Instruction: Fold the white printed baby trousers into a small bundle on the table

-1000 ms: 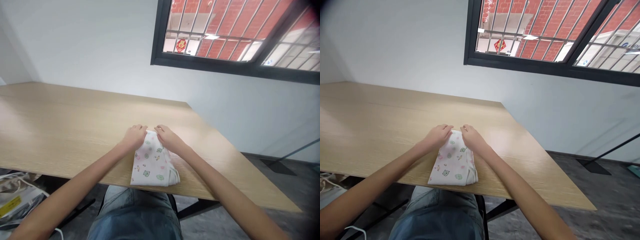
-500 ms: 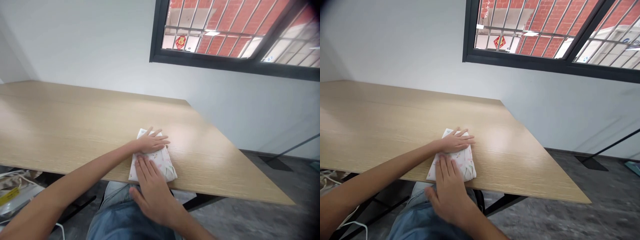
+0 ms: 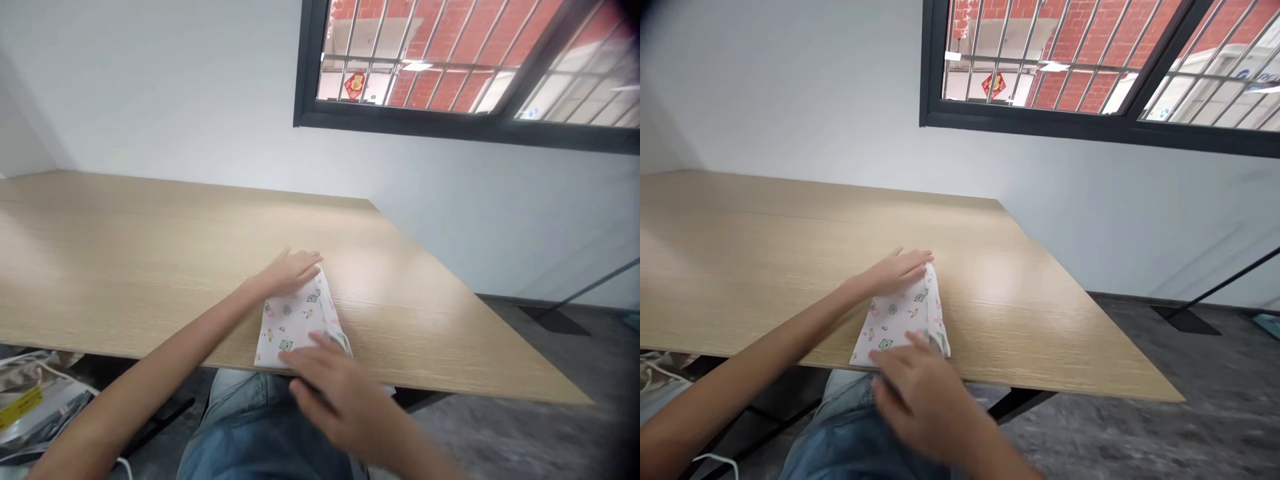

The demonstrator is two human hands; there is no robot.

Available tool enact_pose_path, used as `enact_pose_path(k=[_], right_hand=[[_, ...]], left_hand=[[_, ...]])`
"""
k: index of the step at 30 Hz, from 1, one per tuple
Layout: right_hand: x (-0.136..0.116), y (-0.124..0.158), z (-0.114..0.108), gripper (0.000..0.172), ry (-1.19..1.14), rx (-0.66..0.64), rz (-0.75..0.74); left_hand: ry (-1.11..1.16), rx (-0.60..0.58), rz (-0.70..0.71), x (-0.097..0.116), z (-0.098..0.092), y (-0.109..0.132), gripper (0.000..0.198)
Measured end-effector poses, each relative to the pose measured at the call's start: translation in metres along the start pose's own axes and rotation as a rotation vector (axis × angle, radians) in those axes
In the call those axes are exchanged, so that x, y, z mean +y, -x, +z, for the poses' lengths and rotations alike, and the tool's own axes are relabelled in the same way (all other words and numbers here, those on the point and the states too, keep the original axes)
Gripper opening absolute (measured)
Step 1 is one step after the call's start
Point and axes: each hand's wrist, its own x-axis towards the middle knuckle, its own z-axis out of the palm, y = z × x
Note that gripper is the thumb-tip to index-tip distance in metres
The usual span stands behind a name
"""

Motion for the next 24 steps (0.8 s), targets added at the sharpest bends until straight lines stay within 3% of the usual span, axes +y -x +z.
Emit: enact_pose_path(k=[3,7,10,12,14,16,18,20,22,24], right_hand=[[0.033,-0.011,-0.02,0.029,0.058,0.135,0.018],[0.067,-0.017,-0.03,0.031,0.085,0.003,0.1],[0.068,-0.001,-0.028,0.075,0.047,-0.181,0.074],[0.06,0.015,-0.022,0.093,0.041,-0.254,0.049],[0.05,0.033,-0.014,0.084,0.06,-0.233,0.026],[0.042,0.046,-0.006,0.075,0.067,-0.141,-0.008],[0.036,0.052,0.0,0.068,-0.001,-0.037,-0.019],[0.034,0.049,0.001,0.051,-0.141,0.08,0.068],[0.034,0.039,0.0,0.027,-0.272,0.204,0.245],[0.036,0.024,-0.002,0.022,-0.33,0.32,0.408]], left_hand=[[-0.001,-0.035,0.031,0.001,-0.004,0.044,0.042],[0.057,-0.126,0.029,-0.002,-0.002,0.096,0.049],[0.112,-0.213,0.059,0.002,0.003,0.127,0.093],[0.105,-0.215,0.087,0.011,0.008,0.144,0.105],[0.093,-0.174,0.082,0.022,0.014,0.158,0.096],[0.102,-0.104,0.069,0.032,0.018,0.167,0.069],[0.152,-0.017,0.049,0.039,0.019,0.17,0.042],[0.25,0.086,-0.016,0.043,0.019,0.164,0.027],[0.348,0.192,-0.188,0.046,0.018,0.15,0.026],[0.42,0.272,-0.406,0.048,0.018,0.131,0.038]])
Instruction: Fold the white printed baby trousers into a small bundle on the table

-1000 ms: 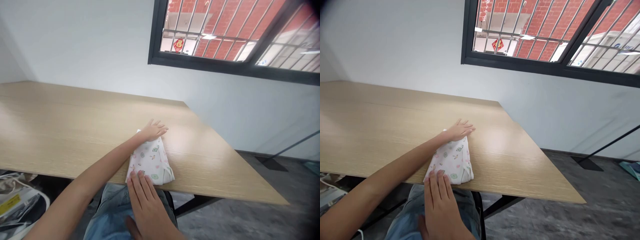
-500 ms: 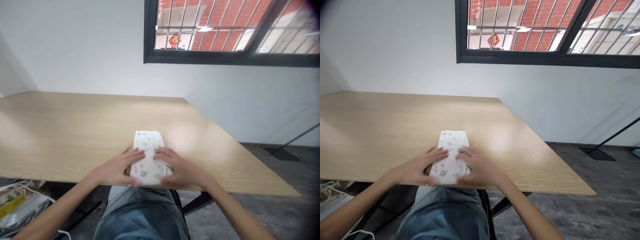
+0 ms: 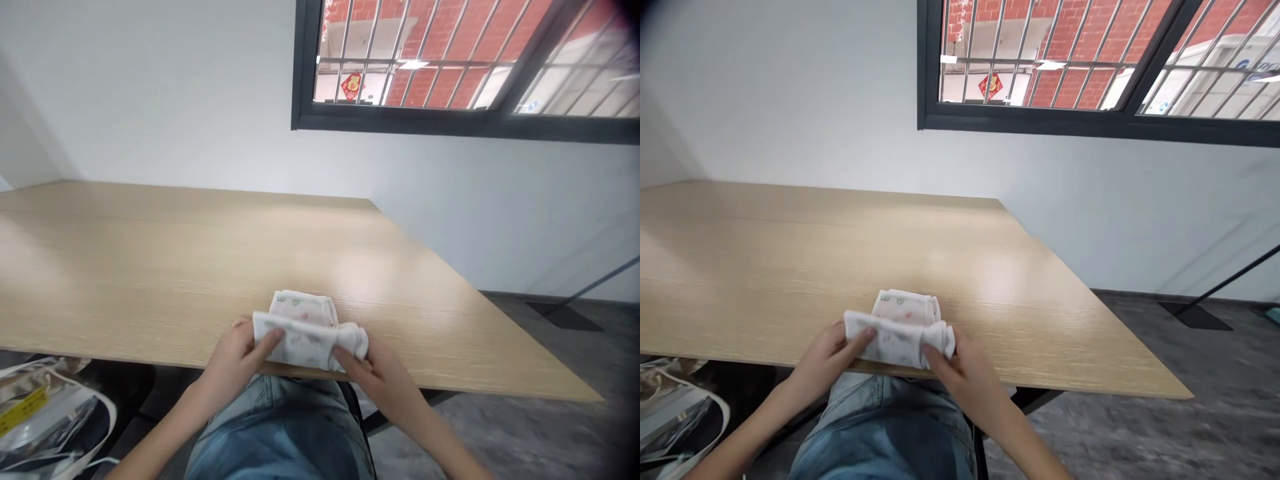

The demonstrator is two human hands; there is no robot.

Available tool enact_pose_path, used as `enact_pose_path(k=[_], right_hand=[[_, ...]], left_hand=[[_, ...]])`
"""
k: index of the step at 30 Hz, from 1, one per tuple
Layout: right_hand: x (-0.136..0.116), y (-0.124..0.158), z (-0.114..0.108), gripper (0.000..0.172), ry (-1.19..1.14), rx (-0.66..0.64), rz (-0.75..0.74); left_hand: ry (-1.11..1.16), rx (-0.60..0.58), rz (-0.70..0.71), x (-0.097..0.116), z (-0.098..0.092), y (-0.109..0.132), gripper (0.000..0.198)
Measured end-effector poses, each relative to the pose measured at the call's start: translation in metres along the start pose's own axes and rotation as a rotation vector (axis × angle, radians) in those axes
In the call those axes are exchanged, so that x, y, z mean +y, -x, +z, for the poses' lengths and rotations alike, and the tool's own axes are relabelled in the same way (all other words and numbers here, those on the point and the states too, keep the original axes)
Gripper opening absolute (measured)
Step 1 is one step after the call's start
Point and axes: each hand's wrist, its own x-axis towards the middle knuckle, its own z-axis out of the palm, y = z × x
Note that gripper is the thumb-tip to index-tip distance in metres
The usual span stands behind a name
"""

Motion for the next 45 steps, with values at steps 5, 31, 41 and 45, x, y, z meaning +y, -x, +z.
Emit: enact_pose_path(k=[5,31,41,45], right_hand=[[0.001,-0.034,0.007,0.023,0.058,0.172,0.215],[0.022,0.004,0.007,0.031,0.322,0.374,0.064],[-0.004,-0.012,0.029,0.024,0.319,0.165,0.134],[0.001,-0.039,0.021,0.023,0.26,0.086,0.165]], left_hand=[[-0.03,0.169,-0.296,0.006,0.018,-0.03,0.05],[-0.224,0.1,-0.218,-0.006,0.003,-0.016,0.058],[-0.366,-0.071,-0.129,0.017,0.013,-0.063,0.034],[-0.294,0.0,-0.153,0.008,0.022,-0.029,0.03]])
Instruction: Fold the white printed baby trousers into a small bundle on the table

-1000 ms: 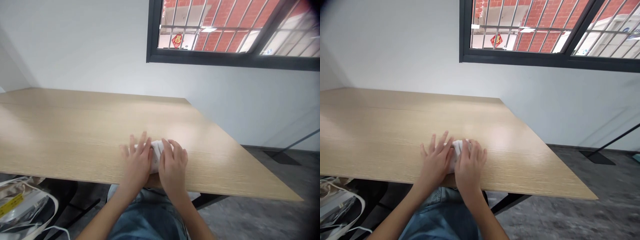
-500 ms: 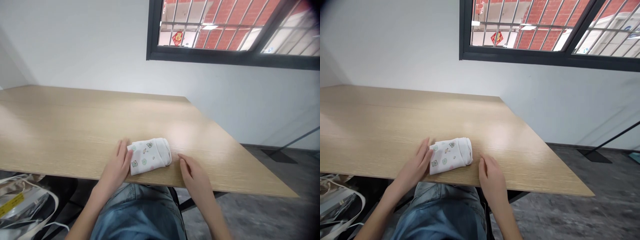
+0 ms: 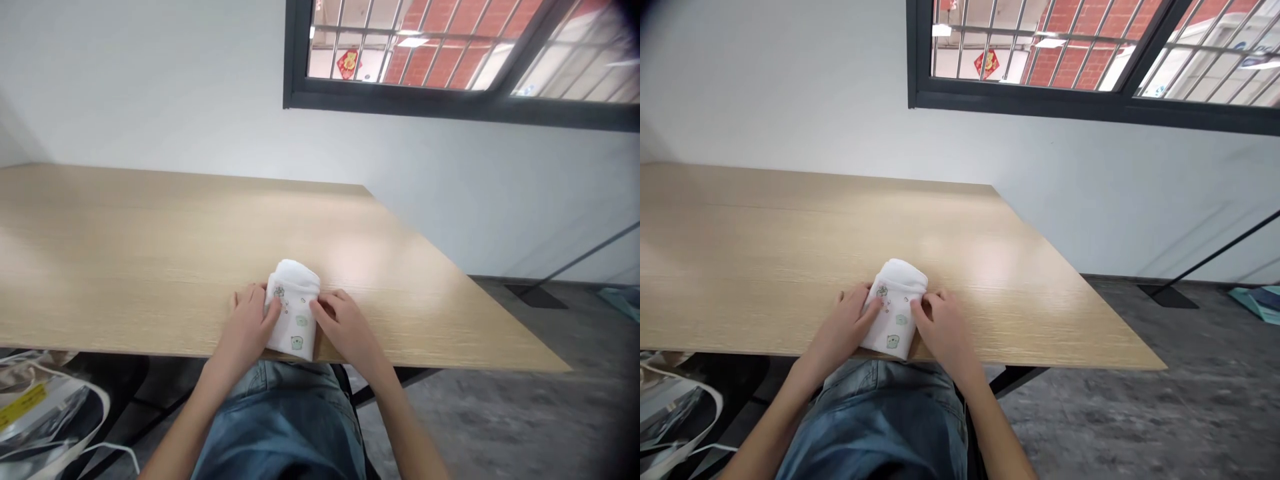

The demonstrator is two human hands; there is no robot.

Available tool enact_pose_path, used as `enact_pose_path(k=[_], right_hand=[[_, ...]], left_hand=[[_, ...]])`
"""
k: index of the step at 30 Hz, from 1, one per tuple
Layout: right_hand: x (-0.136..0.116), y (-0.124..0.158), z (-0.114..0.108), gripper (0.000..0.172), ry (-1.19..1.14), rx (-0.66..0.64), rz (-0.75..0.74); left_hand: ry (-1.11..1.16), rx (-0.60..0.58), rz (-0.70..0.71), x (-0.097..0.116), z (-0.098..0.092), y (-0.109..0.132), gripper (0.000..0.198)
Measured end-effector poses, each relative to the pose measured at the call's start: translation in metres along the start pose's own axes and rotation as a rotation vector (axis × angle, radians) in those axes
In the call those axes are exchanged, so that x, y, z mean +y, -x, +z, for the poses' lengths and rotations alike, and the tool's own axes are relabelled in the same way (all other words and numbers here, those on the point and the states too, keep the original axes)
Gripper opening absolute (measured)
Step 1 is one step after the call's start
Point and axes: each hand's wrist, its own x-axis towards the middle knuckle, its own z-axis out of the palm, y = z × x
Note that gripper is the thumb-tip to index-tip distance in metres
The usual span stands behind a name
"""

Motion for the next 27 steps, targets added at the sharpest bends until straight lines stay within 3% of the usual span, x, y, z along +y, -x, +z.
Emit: enact_pose_path(k=[5,10,14,17,21,27], right_hand=[[-0.003,-0.018,0.003,0.026,0.116,-0.055,0.017],[-0.003,-0.019,0.005,0.027,0.166,-0.064,-0.029],[0.001,-0.018,0.005,0.025,0.171,-0.049,-0.051],[0.007,-0.012,-0.001,0.02,0.171,-0.026,-0.042],[0.024,0.013,-0.024,0.013,0.186,0.02,0.016],[0.085,0.104,-0.059,0.035,-0.001,0.099,0.316]], left_hand=[[0.2,0.097,0.003,-0.006,0.005,0.016,0.031],[0.188,0.104,0.013,-0.007,0.006,0.014,0.033],[0.133,0.105,0.03,0.004,0.01,0.016,0.033],[0.092,0.042,0.022,0.021,0.013,0.018,0.033],[0.234,-0.077,0.113,0.053,0.022,0.023,0.033],[0.621,-0.213,0.37,0.111,0.064,0.05,0.037]])
